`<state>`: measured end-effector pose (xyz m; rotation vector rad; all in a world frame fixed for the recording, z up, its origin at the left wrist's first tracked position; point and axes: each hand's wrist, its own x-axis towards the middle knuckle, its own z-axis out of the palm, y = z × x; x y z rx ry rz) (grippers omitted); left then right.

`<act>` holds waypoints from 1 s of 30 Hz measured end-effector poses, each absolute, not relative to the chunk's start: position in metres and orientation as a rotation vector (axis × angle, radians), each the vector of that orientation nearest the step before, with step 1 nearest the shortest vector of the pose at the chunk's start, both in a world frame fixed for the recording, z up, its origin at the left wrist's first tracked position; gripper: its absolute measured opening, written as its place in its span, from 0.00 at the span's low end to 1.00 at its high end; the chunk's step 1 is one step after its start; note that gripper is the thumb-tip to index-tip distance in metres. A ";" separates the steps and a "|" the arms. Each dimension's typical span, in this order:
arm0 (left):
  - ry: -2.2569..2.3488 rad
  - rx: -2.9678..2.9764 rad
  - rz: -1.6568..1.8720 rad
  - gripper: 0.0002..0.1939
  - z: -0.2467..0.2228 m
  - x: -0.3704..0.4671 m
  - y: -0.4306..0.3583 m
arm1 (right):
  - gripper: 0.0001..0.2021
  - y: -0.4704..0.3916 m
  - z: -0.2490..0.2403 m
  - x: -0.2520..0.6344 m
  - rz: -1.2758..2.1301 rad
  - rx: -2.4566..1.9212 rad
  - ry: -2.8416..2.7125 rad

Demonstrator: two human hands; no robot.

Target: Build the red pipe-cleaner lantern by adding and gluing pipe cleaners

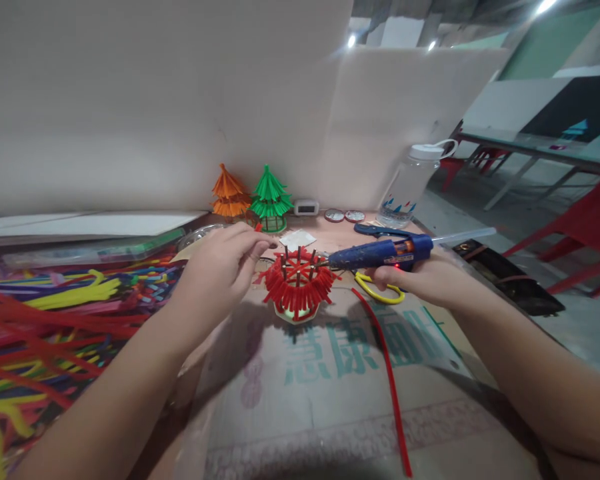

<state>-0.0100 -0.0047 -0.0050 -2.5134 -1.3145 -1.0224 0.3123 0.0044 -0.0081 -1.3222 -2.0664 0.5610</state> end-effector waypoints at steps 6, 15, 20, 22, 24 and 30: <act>-1.304 -2.534 -1.074 0.12 -0.007 -0.009 -0.008 | 0.17 0.003 -0.003 0.304 0.457 -1.280 -2.056; -1.421 -2.491 -1.260 0.16 -0.007 -0.004 -0.013 | 0.17 0.001 -0.002 0.301 0.441 -1.356 -2.027; -1.412 -2.387 -1.204 0.06 -0.008 -0.004 -0.013 | 0.18 0.001 -0.004 0.303 0.455 -1.357 -2.034; -1.411 -2.369 -1.200 0.06 -0.007 -0.004 -0.013 | 0.18 0.001 -0.003 0.302 0.451 -1.354 -2.030; -1.408 -2.363 -1.195 0.06 -0.006 -0.004 -0.014 | 0.18 0.001 -0.002 0.301 0.451 -1.355 -2.031; -1.379 -2.364 -1.181 0.06 -0.006 -0.004 -0.013 | 0.17 0.001 -0.002 0.300 0.455 -1.362 -2.026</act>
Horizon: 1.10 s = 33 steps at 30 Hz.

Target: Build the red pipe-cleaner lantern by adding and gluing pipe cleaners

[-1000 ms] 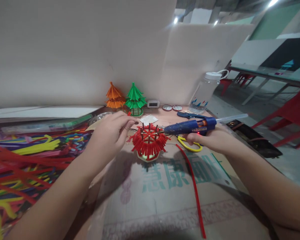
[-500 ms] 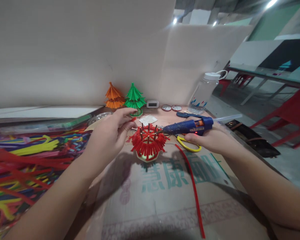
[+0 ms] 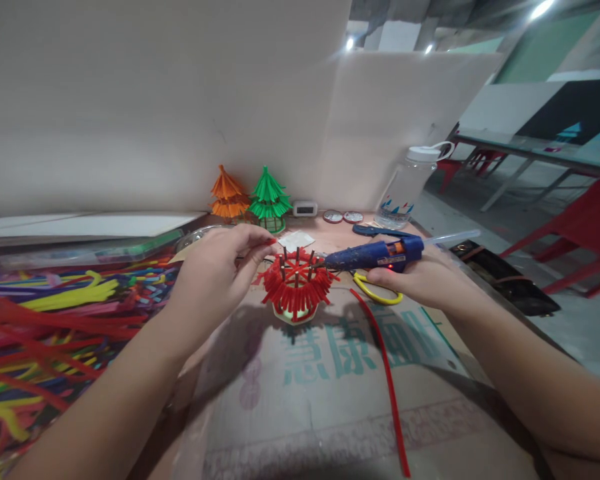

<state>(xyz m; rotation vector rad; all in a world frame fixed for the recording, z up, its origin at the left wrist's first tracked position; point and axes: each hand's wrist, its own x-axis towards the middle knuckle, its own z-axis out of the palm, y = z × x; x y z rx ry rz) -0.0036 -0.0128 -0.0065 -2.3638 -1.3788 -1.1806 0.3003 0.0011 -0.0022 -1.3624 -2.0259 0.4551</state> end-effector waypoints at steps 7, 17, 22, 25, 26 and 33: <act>-1.420 -2.401 -1.107 0.07 -0.006 -0.004 -0.011 | 0.18 0.000 -0.003 0.301 0.448 -1.366 -2.022; -1.528 -2.572 -0.966 0.09 -0.010 -0.004 -0.004 | 0.13 0.003 -0.008 0.307 0.392 -1.243 -2.157; -1.541 -2.585 -0.915 0.09 -0.011 -0.005 -0.003 | 0.14 0.003 -0.004 0.307 0.332 -1.226 -2.120; -1.533 -2.582 -0.910 0.09 -0.011 -0.005 -0.002 | 0.15 0.004 -0.005 0.306 0.332 -1.226 -2.082; -1.529 -2.583 -0.913 0.09 -0.011 -0.005 -0.002 | 0.15 0.004 -0.006 0.306 0.338 -1.219 -2.080; -1.544 -2.580 -0.914 0.08 -0.009 -0.005 -0.004 | 0.18 0.005 -0.011 0.308 0.368 -1.177 -2.090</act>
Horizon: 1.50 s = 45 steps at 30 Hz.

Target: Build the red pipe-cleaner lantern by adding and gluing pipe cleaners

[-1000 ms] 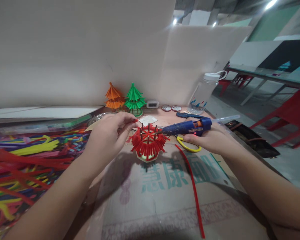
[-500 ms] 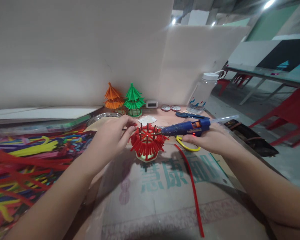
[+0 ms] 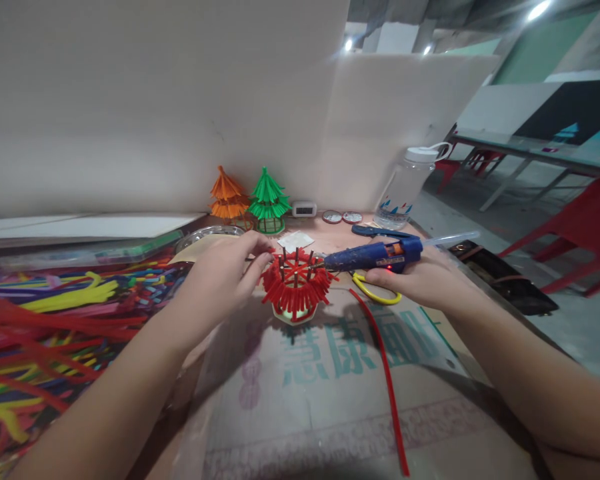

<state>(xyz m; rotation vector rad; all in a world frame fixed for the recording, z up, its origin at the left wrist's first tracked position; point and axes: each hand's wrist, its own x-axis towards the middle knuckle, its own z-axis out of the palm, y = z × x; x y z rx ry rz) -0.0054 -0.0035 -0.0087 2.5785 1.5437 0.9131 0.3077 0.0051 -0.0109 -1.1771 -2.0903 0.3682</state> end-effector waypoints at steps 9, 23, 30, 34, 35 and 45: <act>1.533 2.583 0.925 0.09 -0.009 -0.005 -0.004 | 0.13 0.003 -0.008 0.305 0.404 -1.181 -2.125; 1.549 2.561 0.917 0.11 -0.008 -0.006 -0.004 | 0.14 0.004 0.002 0.312 0.400 -1.346 -2.261; 1.637 2.489 1.012 0.11 0.003 -0.014 -0.012 | 0.22 0.033 -0.014 0.316 0.812 -1.207 -1.922; 1.563 2.469 1.168 0.10 0.009 -0.017 -0.014 | 0.20 0.081 -0.024 0.305 0.711 -1.294 -1.833; 1.527 2.479 1.194 0.10 0.009 -0.017 -0.014 | 0.19 0.095 -0.026 0.301 0.697 -1.352 -1.816; 1.448 2.511 1.201 0.10 0.009 -0.017 -0.020 | 0.18 0.156 -0.080 0.253 0.804 -1.671 -1.889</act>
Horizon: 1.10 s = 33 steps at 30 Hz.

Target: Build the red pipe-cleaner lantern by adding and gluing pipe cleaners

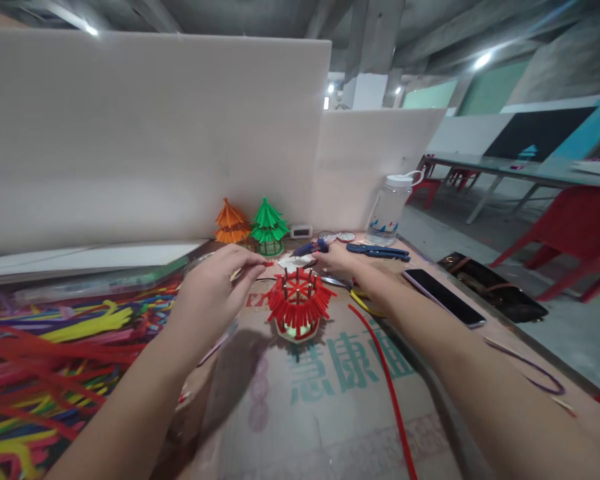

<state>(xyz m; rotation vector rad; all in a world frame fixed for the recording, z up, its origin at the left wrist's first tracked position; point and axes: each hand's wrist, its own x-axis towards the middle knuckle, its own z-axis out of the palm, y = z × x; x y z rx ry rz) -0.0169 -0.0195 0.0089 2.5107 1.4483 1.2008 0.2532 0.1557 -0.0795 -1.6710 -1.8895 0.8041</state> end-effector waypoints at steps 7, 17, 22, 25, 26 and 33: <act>1.510 2.469 1.168 0.10 0.016 -0.013 -0.027 | 0.21 0.143 -0.084 0.274 0.620 -1.664 -1.994; 1.428 2.546 1.044 0.11 0.014 0.008 -0.032 | 0.11 0.050 -0.001 0.283 0.163 -1.337 -1.958; 1.425 2.544 1.062 0.09 0.027 0.027 -0.041 | 0.07 -0.003 0.030 0.242 -0.195 -0.627 -2.164; 1.436 2.504 1.124 0.09 0.027 0.033 -0.041 | 0.08 -0.011 0.031 0.230 -0.301 -0.527 -2.155; 1.434 2.488 1.151 0.09 0.026 0.034 -0.041 | 0.08 -0.011 0.029 0.229 -0.321 -0.516 -2.152; 1.439 2.453 1.116 0.08 0.010 0.036 -0.036 | 0.10 0.002 0.016 0.238 -0.451 -0.507 -2.269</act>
